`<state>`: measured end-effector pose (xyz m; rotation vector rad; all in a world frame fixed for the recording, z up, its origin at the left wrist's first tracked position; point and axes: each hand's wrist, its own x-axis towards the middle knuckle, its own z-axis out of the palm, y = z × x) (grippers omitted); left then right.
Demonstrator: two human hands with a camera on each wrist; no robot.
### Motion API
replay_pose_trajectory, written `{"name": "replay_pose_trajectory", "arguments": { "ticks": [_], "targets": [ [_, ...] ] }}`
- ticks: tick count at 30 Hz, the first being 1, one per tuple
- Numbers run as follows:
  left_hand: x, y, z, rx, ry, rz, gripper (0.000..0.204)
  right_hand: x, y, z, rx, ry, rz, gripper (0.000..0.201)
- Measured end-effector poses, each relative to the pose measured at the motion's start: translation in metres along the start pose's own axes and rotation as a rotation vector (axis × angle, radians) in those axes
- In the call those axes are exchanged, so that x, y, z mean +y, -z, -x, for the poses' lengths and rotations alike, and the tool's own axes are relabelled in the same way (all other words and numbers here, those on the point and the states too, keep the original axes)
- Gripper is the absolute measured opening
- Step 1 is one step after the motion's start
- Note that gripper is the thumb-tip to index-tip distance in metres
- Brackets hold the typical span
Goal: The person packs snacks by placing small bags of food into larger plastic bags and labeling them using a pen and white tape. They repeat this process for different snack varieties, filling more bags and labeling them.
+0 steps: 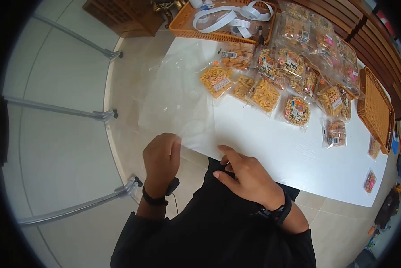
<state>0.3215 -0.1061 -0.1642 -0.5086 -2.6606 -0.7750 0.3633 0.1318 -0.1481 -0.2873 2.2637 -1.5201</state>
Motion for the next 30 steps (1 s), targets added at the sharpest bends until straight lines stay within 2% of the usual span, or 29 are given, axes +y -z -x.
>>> {"name": "replay_pose_trajectory", "arguments": {
  "ticks": [3, 6, 8, 9, 12, 13, 14, 15, 16, 18, 19, 20, 22, 23, 26, 27, 30],
  "targets": [
    [-0.004, 0.025, -0.002, 0.029, 0.07, -0.054, 0.008, 0.014, -0.007, 0.009, -0.045, 0.049, 0.103, 0.048],
    [-0.005, 0.064, -0.004, 0.093, 0.26, -0.095, 0.009, 0.027, -0.006, 0.014, -0.062, 0.175, 0.223, 0.052],
    [-0.009, 0.08, 0.003, 0.196, 0.343, -0.023, 0.013, 0.031, -0.005, 0.019, -0.071, 0.17, 0.187, 0.056],
    [-0.003, 0.085, 0.007, 0.207, 0.423, 0.063, 0.016, 0.032, -0.005, 0.02, -0.073, 0.167, 0.167, 0.059],
    [0.021, 0.06, 0.027, 0.041, 0.422, 0.533, 0.006, 0.021, -0.006, 0.026, 0.058, 0.244, 0.034, 0.067],
    [0.03, 0.042, 0.028, -0.101, 0.247, 0.526, 0.001, 0.02, -0.008, 0.026, 0.108, 0.289, -0.001, 0.069],
    [0.043, 0.024, 0.028, -0.24, 0.07, 0.517, 0.006, 0.018, -0.01, 0.026, 0.159, 0.333, -0.033, 0.071],
    [0.058, 0.009, 0.024, -0.347, -0.002, 0.488, 0.01, 0.018, -0.01, 0.026, 0.209, 0.378, -0.065, 0.073],
    [0.072, -0.004, 0.019, -0.455, -0.075, 0.459, 0.013, 0.02, -0.007, 0.028, 0.202, 0.328, -0.109, 0.072],
    [0.095, -0.027, 0.008, -0.405, -0.153, 0.578, 0.016, 0.03, 0.002, 0.036, 0.186, 0.222, -0.197, 0.068],
    [0.104, -0.036, 0.002, -0.378, -0.187, 0.639, 0.017, 0.036, 0.006, 0.043, 0.2, 0.185, -0.389, 0.059],
    [0.116, -0.041, -0.003, -0.373, -0.212, 0.631, 0.018, 0.046, 0.009, 0.049, 0.213, 0.192, -0.577, 0.052],
    [0.14, -0.047, -0.014, -0.365, -0.259, 0.613, 0.018, 0.057, 0.022, 0.064, 0.267, 0.183, -0.667, 0.05],
    [0.146, -0.051, -0.018, -0.42, -0.278, 0.605, 0.021, 0.059, 0.024, 0.069, 0.324, 0.201, -0.755, 0.05],
    [0.164, -0.062, -0.026, -0.534, -0.245, 0.675, 0.021, 0.074, 0.031, 0.083, 0.392, 0.235, -0.863, 0.052],
    [0.168, -0.063, -0.029, -0.539, -0.202, 0.697, 0.021, 0.072, 0.035, 0.083, 0.441, 0.247, -0.866, 0.045],
    [0.172, -0.057, -0.036, -0.576, -0.078, 0.706, 0.021, 0.088, 0.044, 0.092, 0.397, 0.041, -0.827, 0.038]
  ]
}}
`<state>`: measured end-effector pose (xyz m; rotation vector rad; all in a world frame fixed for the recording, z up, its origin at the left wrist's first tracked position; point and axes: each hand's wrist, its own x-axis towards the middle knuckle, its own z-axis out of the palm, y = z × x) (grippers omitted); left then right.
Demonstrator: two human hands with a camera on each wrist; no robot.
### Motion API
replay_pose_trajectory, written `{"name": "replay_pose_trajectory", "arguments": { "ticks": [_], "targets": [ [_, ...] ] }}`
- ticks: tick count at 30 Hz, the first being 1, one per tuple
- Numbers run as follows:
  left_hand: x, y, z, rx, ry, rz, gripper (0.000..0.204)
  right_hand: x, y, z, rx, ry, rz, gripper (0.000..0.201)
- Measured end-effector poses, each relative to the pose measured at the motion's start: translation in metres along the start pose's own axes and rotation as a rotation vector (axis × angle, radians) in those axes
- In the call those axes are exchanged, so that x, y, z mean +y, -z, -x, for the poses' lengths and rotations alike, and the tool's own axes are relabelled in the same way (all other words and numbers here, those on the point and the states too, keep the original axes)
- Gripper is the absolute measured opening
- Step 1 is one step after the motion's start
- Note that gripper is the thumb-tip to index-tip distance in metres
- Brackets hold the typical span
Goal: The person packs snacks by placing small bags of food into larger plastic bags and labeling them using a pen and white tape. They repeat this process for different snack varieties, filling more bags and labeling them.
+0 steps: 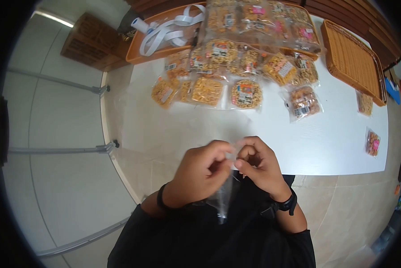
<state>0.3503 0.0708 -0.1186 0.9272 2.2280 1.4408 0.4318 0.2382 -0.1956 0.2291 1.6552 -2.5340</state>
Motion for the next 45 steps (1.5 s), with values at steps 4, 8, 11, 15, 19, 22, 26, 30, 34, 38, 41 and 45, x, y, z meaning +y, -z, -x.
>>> {"name": "replay_pose_trajectory", "arguments": {
  "ticks": [4, 8, 11, 15, 19, 22, 26, 30, 34, 38, 41, 45],
  "targets": [
    [0.007, 0.007, 0.006, -0.018, 0.144, -0.067, 0.022, 0.009, 0.006, -0.008, 0.014, -0.049, 0.189, 0.031],
    [0.01, -0.003, 0.004, -0.056, 0.192, -0.133, 0.022, 0.012, 0.003, -0.014, -0.131, 0.07, 0.052, 0.03],
    [0.013, -0.006, 0.0, -0.032, 0.202, -0.144, 0.024, 0.002, 0.006, -0.015, -0.006, 0.107, 0.34, 0.029],
    [0.024, -0.001, -0.003, 0.068, 0.155, -0.153, 0.025, 0.006, 0.024, -0.016, 0.158, 0.163, 0.628, 0.022],
    [0.028, -0.001, -0.005, 0.084, 0.085, -0.178, 0.026, 0.01, 0.028, -0.019, 0.155, 0.112, 0.601, 0.017],
    [0.022, -0.007, -0.007, 0.069, 0.054, -0.213, 0.026, 0.004, 0.022, -0.019, 0.206, 0.124, 0.553, 0.017],
    [0.015, -0.008, -0.006, 0.077, 0.094, -0.185, 0.026, -0.004, 0.018, -0.01, 0.477, 0.336, 0.458, 0.018],
    [0.011, -0.004, -0.006, 0.091, 0.074, -0.206, 0.026, -0.053, 0.014, 0.015, 0.204, 0.523, 0.299, 0.01],
    [-0.001, -0.004, 0.001, 0.16, 0.035, -0.23, 0.025, -0.077, -0.012, 0.015, -0.731, 0.516, -0.101, 0.019],
    [-0.01, -0.003, 0.013, 0.23, 0.19, -0.138, 0.022, -0.074, -0.074, 0.018, -0.886, 0.714, -0.509, 0.022],
    [-0.008, -0.003, 0.012, 0.267, 0.19, -0.068, 0.022, -0.07, -0.106, 0.015, -1.02, 0.773, -0.8, 0.025],
    [-0.007, 0.0, 0.013, 0.271, 0.219, -0.045, 0.023, -0.061, -0.134, 0.012, -1.239, 0.601, -0.982, 0.023]
  ]
}}
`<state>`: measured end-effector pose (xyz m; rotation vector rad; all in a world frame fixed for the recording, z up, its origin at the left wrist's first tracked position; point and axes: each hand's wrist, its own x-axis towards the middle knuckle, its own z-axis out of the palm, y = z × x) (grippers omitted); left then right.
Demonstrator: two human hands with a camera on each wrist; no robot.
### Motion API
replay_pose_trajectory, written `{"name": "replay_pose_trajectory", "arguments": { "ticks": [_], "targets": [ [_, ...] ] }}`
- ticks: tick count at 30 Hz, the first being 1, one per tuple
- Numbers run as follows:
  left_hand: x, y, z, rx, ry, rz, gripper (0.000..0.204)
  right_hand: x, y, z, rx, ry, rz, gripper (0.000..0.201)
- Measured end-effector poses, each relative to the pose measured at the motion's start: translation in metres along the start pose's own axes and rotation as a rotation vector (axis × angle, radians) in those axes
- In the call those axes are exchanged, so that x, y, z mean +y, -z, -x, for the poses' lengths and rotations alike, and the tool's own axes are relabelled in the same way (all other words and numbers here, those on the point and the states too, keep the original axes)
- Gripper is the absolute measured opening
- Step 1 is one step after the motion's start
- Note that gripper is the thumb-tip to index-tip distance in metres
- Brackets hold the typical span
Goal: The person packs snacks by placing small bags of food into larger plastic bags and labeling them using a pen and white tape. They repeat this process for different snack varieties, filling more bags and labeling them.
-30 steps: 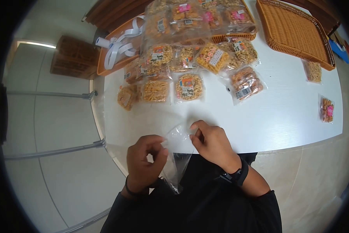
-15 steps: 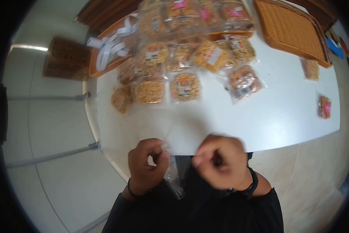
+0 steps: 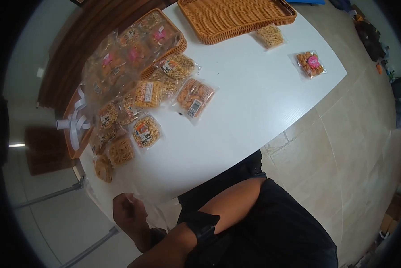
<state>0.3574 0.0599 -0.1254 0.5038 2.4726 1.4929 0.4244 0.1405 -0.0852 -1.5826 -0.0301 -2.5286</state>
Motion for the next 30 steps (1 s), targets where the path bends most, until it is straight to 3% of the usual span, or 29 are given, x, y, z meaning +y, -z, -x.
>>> {"name": "replay_pose_trajectory", "arguments": {
  "ticks": [7, 11, 30],
  "targets": [
    [-0.002, -0.002, 0.0, 0.006, 0.033, 0.065, 0.024, -0.001, 0.006, -0.007, -0.104, -0.163, -0.163, 0.029],
    [-0.005, 0.001, 0.001, -0.018, 0.061, 0.05, 0.024, -0.003, 0.004, -0.008, -0.067, -0.126, -0.035, 0.032],
    [-0.013, 0.012, 0.002, 0.024, 0.102, 0.036, 0.026, 0.014, 0.01, -0.012, -0.073, -0.188, -0.064, 0.024]
  ]
}}
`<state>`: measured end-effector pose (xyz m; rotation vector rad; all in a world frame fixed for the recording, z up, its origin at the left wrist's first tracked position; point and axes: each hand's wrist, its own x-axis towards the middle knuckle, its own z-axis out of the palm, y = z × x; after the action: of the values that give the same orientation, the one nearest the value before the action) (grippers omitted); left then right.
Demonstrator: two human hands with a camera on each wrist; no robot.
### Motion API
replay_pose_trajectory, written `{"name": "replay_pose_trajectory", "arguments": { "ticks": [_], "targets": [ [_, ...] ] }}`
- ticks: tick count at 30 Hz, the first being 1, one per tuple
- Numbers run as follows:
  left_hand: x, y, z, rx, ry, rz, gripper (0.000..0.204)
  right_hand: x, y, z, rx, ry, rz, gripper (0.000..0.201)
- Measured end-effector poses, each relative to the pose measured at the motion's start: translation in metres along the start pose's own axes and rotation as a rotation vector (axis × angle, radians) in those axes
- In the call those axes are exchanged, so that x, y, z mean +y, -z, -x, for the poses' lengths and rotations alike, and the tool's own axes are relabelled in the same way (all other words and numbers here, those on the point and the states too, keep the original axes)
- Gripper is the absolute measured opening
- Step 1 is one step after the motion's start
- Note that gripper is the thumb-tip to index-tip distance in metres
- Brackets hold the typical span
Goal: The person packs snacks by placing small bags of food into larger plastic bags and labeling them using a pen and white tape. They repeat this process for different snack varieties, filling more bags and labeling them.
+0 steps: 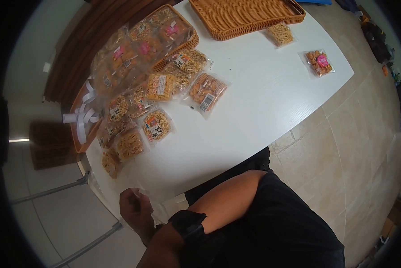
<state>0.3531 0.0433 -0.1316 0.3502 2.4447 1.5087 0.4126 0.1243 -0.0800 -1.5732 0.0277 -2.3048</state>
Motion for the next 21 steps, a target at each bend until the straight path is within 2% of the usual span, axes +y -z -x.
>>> {"name": "replay_pose_trajectory", "arguments": {
  "ticks": [5, 8, 11, 14, 18, 20, 21],
  "targets": [
    [-0.004, 0.002, 0.001, 0.0, 0.001, 0.019, 0.025, 0.0, 0.001, -0.002, 0.007, -0.021, 0.013, 0.023],
    [-0.008, 0.001, -0.001, 0.015, -0.082, -0.012, 0.025, 0.001, -0.001, -0.002, 0.013, -0.038, 0.024, 0.022],
    [0.003, 0.003, 0.0, 0.02, 0.018, 0.022, 0.025, -0.001, 0.0, 0.001, 0.026, -0.07, 0.051, 0.021],
    [0.001, 0.006, 0.0, 0.035, 0.02, 0.059, 0.026, -0.012, 0.004, 0.008, 0.064, -0.115, 0.142, 0.02],
    [-0.005, 0.01, 0.003, 0.031, 0.058, 0.084, 0.028, -0.058, 0.007, 0.033, 0.213, -0.207, 0.43, 0.019],
    [-0.01, 0.013, 0.005, 0.0, 0.043, 0.054, 0.03, -0.094, 0.003, 0.054, 0.365, -0.274, 0.651, 0.018],
    [-0.009, 0.013, 0.006, -0.008, 0.053, 0.063, 0.031, -0.112, 0.001, 0.067, 0.454, -0.233, 0.821, 0.021]
  ]
}}
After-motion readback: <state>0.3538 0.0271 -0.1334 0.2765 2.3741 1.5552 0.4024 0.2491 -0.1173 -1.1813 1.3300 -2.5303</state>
